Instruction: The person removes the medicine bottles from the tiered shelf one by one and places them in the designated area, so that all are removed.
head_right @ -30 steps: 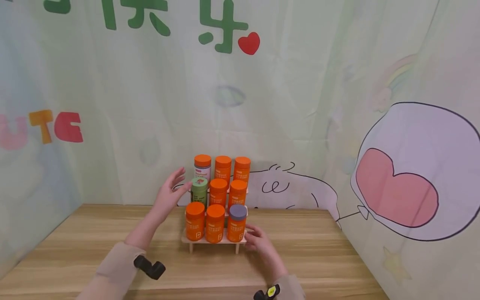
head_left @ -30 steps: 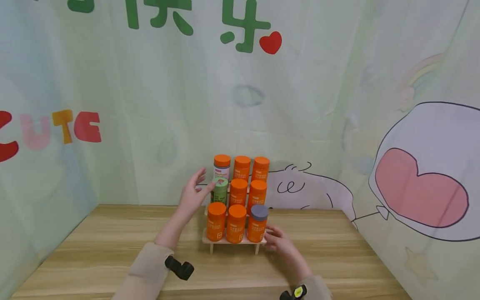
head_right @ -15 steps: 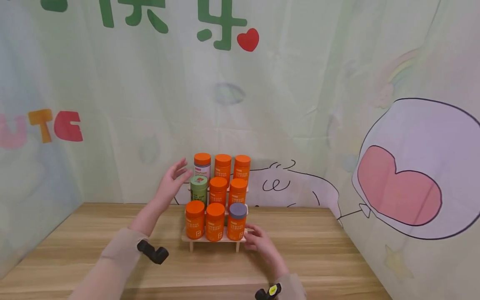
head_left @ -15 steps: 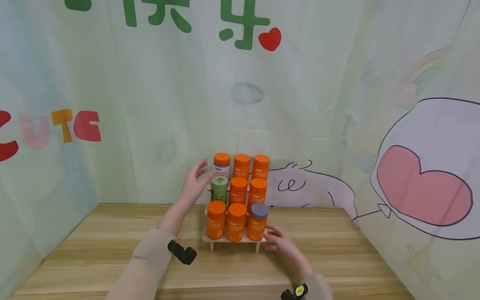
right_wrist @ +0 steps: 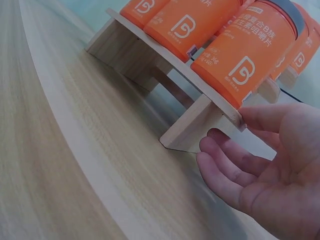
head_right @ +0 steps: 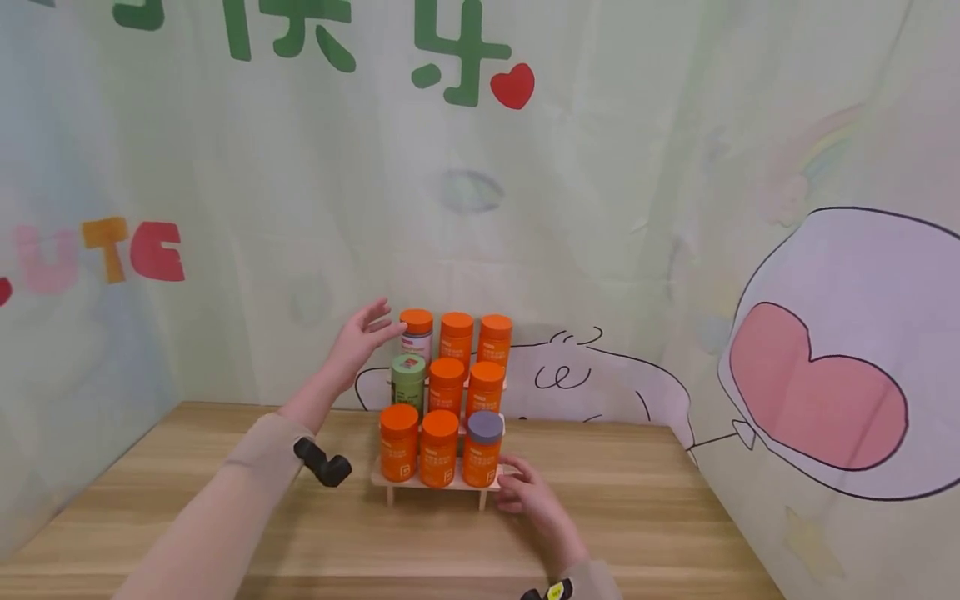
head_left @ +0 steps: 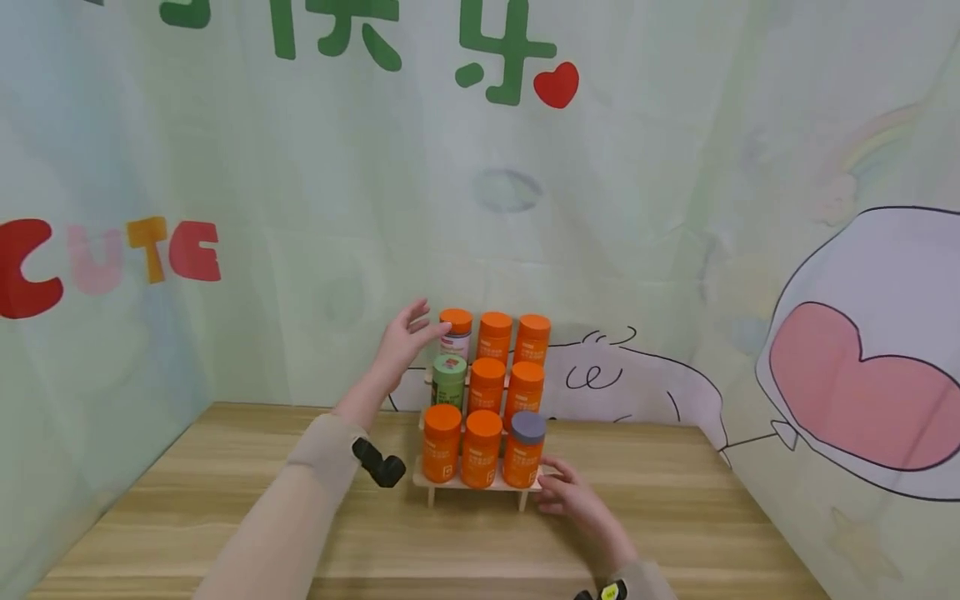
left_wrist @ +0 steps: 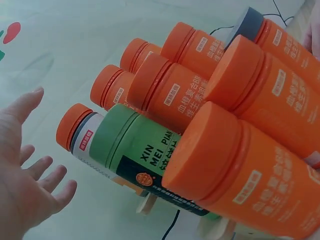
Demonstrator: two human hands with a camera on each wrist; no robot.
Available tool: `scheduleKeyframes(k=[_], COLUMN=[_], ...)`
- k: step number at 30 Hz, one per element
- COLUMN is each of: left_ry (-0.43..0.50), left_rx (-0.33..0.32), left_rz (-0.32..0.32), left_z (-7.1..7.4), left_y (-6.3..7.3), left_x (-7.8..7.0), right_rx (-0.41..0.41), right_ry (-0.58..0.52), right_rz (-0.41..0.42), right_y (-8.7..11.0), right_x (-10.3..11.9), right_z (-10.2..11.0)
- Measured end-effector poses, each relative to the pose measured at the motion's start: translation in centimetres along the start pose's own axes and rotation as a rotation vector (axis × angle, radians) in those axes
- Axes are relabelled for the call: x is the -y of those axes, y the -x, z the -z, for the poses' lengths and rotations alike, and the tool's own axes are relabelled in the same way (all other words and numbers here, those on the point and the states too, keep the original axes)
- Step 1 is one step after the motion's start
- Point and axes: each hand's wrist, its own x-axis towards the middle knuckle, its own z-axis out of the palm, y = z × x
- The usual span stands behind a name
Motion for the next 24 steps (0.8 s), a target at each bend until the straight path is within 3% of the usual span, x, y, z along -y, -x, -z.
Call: scheduleKeyframes(k=[9,24], left_ry=[-0.079,-0.065], left_rx=[0.030,0.019], left_rz=[0.042,0.081], left_z=[-1.0,-2.1], left_y=[-1.4,-1.8], left_x=[0.0,1.5], right_rx=[0.030,0.039], right_ry=[-0.047,-0.079], right_rz=[-0.018,-0.031], right_y=[0.2,0.0], right_x=[-0.1,-0.2], right_z=[0.3,0.2])
